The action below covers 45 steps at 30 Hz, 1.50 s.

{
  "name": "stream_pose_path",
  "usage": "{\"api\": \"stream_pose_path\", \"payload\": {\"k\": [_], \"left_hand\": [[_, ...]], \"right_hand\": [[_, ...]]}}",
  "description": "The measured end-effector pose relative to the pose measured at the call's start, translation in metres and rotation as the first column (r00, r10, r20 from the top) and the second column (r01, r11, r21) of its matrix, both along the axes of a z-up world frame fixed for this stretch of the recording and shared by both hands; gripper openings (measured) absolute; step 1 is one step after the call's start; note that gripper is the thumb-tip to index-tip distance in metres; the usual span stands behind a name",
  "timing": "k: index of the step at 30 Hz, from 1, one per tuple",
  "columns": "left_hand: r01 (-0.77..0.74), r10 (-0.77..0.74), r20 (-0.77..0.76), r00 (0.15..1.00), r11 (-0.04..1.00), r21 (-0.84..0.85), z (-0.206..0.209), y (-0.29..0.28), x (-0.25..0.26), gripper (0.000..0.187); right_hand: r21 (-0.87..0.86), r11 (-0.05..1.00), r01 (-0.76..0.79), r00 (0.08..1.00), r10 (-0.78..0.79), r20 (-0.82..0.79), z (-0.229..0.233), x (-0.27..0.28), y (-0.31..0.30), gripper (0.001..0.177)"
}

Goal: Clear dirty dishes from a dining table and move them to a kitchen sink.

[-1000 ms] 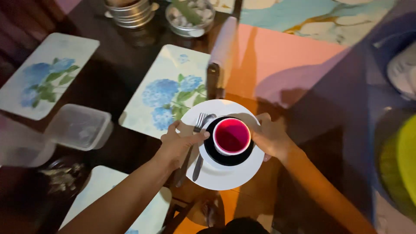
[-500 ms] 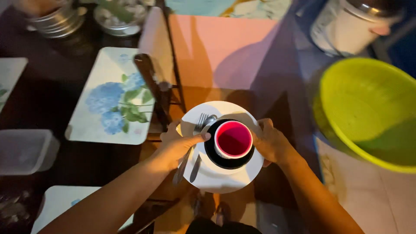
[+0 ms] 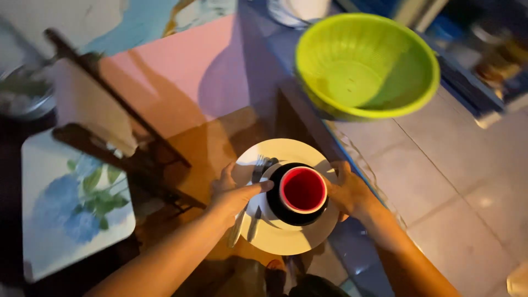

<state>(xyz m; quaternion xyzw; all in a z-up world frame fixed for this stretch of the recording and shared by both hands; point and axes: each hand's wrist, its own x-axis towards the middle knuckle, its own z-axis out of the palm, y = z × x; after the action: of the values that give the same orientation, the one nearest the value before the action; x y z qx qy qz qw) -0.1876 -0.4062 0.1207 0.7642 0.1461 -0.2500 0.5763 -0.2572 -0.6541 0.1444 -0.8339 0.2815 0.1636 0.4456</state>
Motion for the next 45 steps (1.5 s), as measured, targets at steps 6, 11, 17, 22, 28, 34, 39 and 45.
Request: {"api": "stream_pose_path", "payload": {"k": [6,11,17,22,28,34,39,45], "left_hand": [[0.252,-0.246,-0.058,0.968,0.94,0.228,0.003,-0.051,-0.014,0.129],[0.368,-0.368,0.008,0.93,0.929,-0.043,-0.037,-0.106,-0.029,0.123],[0.49,-0.485,0.085,0.87,0.837,-0.245,-0.048,-0.193,-0.06,0.113],[0.59,-0.583,0.139,0.8,0.724,-0.357,-0.042,-0.268,-0.104,0.097],[0.664,-0.658,0.089,0.747,0.746,-0.058,-0.017,-0.364,-0.167,0.106],[0.643,-0.647,0.068,0.759,0.729,-0.236,-0.058,-0.46,-0.239,0.127],[0.582,-0.606,0.018,0.795,0.755,-0.301,-0.042,-0.526,-0.306,0.117],[0.653,-0.656,0.057,0.753,0.755,0.06,-0.058,-0.583,-0.367,0.113]], "right_hand": [[-0.028,0.975,0.221,0.975,-0.22,0.032,-0.011,-0.063,-0.033,0.1],[-0.031,0.93,0.367,0.928,-0.368,-0.059,0.004,-0.116,-0.062,0.097],[-0.05,0.868,0.494,0.863,-0.497,-0.095,0.006,-0.178,-0.116,0.094],[-0.07,0.793,0.605,0.787,-0.609,-0.098,-0.002,-0.24,-0.169,0.092],[-0.052,0.74,0.671,0.738,-0.673,-0.058,0.003,-0.312,-0.249,0.093],[-0.101,0.697,0.71,0.694,-0.717,-0.066,0.004,-0.388,-0.332,0.092],[-0.107,0.684,0.722,0.675,-0.73,-0.106,-0.016,-0.444,-0.409,0.089],[-0.133,0.686,0.716,0.663,-0.727,-0.182,-0.057,-0.5,-0.498,0.088]]}}
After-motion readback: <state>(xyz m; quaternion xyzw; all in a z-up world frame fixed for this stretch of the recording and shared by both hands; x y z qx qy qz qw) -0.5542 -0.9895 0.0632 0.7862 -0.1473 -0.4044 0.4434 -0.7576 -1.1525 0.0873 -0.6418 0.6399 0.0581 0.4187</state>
